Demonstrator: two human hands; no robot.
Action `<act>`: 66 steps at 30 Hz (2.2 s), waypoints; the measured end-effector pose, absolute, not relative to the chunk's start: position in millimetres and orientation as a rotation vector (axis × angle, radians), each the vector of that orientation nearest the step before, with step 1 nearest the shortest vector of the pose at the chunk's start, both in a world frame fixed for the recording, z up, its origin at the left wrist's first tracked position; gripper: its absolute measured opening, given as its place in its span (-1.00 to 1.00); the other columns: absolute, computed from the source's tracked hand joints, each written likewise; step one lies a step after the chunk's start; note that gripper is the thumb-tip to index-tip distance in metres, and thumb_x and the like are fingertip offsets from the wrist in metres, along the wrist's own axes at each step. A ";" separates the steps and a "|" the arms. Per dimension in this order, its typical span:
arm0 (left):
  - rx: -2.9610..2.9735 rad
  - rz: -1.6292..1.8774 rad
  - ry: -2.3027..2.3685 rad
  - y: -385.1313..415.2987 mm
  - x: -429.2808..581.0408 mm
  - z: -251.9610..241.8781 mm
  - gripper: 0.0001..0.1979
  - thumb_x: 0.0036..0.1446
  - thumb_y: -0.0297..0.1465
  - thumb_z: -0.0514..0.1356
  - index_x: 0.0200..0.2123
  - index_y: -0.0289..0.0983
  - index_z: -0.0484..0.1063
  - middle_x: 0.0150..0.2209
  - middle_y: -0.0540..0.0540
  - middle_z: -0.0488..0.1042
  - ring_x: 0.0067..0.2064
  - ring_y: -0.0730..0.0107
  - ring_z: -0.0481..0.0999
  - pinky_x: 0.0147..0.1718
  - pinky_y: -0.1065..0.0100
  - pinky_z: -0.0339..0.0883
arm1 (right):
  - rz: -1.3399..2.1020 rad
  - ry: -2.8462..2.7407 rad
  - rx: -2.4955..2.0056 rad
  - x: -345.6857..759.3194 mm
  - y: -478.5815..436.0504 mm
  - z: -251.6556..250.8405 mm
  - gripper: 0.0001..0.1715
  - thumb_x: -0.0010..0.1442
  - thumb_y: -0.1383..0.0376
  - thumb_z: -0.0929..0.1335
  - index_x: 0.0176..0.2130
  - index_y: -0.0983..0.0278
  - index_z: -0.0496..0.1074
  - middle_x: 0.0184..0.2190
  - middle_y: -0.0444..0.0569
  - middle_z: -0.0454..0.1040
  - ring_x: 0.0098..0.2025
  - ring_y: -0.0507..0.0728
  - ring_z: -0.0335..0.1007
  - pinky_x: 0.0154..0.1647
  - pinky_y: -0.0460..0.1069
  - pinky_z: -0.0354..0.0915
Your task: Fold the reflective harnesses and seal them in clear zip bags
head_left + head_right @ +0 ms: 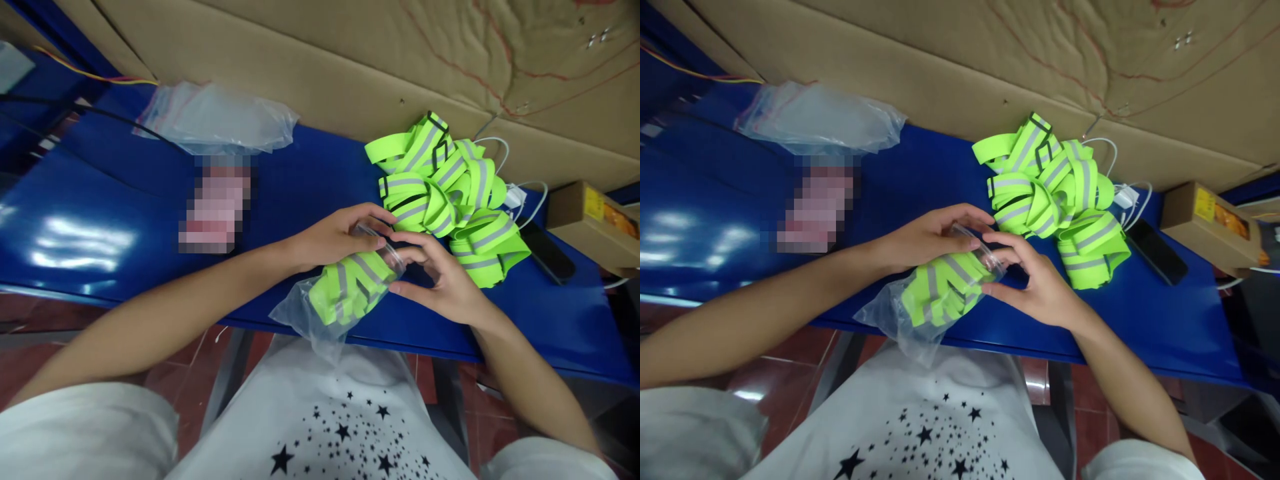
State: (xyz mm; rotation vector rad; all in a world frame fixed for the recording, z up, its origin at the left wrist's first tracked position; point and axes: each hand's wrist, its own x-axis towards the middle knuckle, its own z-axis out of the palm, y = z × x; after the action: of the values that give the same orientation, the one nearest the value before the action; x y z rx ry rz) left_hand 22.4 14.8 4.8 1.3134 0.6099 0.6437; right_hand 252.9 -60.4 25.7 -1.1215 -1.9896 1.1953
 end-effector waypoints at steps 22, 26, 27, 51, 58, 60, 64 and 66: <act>1.443 0.699 0.481 0.3 30.3 4.4 -0.78 0.22 -0.46 0.27 -0.06 -0.33 0.51 -0.14 -0.17 0.58 -0.15 0.36 0.59 -0.20 0.37 0.43 | 2.094 -1.755 -0.785 258.7 -58.4 34.1 -0.05 0.32 0.36 0.44 0.45 -0.07 -0.05 0.37 0.00 0.30 0.33 0.15 0.34 0.31 0.09 0.29; 1.363 0.631 0.559 2.6 29.1 7.5 -0.66 0.18 -0.36 0.34 0.02 -0.29 0.47 -0.12 -0.14 0.56 -0.14 0.34 0.58 -0.17 0.33 0.43 | 1.909 -1.650 -0.870 253.9 -58.9 30.0 -0.34 0.35 0.36 0.41 0.34 0.04 0.22 0.06 -0.03 0.59 -0.05 0.09 0.61 0.08 0.05 0.47; 1.322 0.596 0.610 3.0 28.7 8.6 -0.59 0.16 -0.31 0.36 0.06 -0.27 0.44 -0.11 -0.13 0.55 -0.12 0.31 0.58 -0.15 0.30 0.43 | 1.811 -1.612 -0.911 253.7 -58.4 29.4 -0.43 0.35 0.35 0.41 0.28 0.08 0.30 -0.06 -0.07 0.63 -0.16 0.07 0.62 -0.01 0.03 0.50; 0.910 0.737 0.618 -1.8 25.1 33.3 -0.66 0.12 -0.21 0.38 -0.12 -0.31 0.59 -0.15 -0.14 0.64 -0.09 0.22 0.59 -0.02 0.28 0.40 | 1.435 -1.348 -1.107 281.8 -45.2 38.3 -0.58 0.07 0.28 0.60 -0.09 0.15 0.49 -0.31 -0.16 0.43 -0.31 0.01 0.38 -0.28 -0.08 0.32; 1.084 0.756 0.703 -3.9 32.6 18.2 -0.44 -0.02 -0.30 0.50 0.05 -0.23 0.45 -0.12 -0.07 0.59 -0.10 0.28 0.56 -0.10 0.34 0.42 | 1.141 -1.312 -1.088 272.8 -44.8 32.9 -0.68 0.06 0.33 0.60 -0.33 0.19 0.41 -0.44 -0.21 0.33 -0.40 0.00 0.23 -0.36 -0.10 0.25; 1.089 0.764 0.704 0.3 31.0 15.3 -0.43 -0.01 -0.27 0.50 0.05 -0.26 0.46 -0.10 -0.10 0.59 -0.10 0.27 0.57 -0.09 0.33 0.42 | 1.123 -1.277 -1.112 272.7 -44.2 33.3 -0.66 0.03 0.32 0.61 -0.32 0.19 0.43 -0.45 -0.21 0.33 -0.40 -0.01 0.23 -0.37 -0.10 0.26; 1.107 0.747 0.720 7.1 26.6 14.3 -0.54 0.00 -0.24 0.49 -0.06 -0.29 0.54 -0.12 -0.11 0.61 -0.13 0.28 0.58 -0.12 0.35 0.42 | 1.299 -1.323 -1.227 276.0 -43.1 35.4 -0.65 0.06 0.17 0.60 -0.20 0.20 0.51 -0.42 -0.18 0.42 -0.41 0.01 0.31 -0.41 -0.09 0.27; 1.076 0.751 0.721 6.6 26.5 15.3 -0.58 0.03 -0.22 0.47 -0.08 -0.28 0.55 -0.14 -0.11 0.61 -0.15 0.29 0.58 -0.15 0.36 0.43 | 1.357 -1.391 -1.306 277.8 -43.7 37.2 -0.67 0.11 0.10 0.57 -0.28 0.25 0.51 -0.42 -0.13 0.48 -0.42 0.01 0.35 -0.41 -0.08 0.28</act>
State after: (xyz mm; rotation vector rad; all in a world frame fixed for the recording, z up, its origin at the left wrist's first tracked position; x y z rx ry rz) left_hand 26.5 6.6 15.3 1.0763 0.7207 0.7512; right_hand 277.8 -43.7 37.2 -1.3059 -1.3914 1.3567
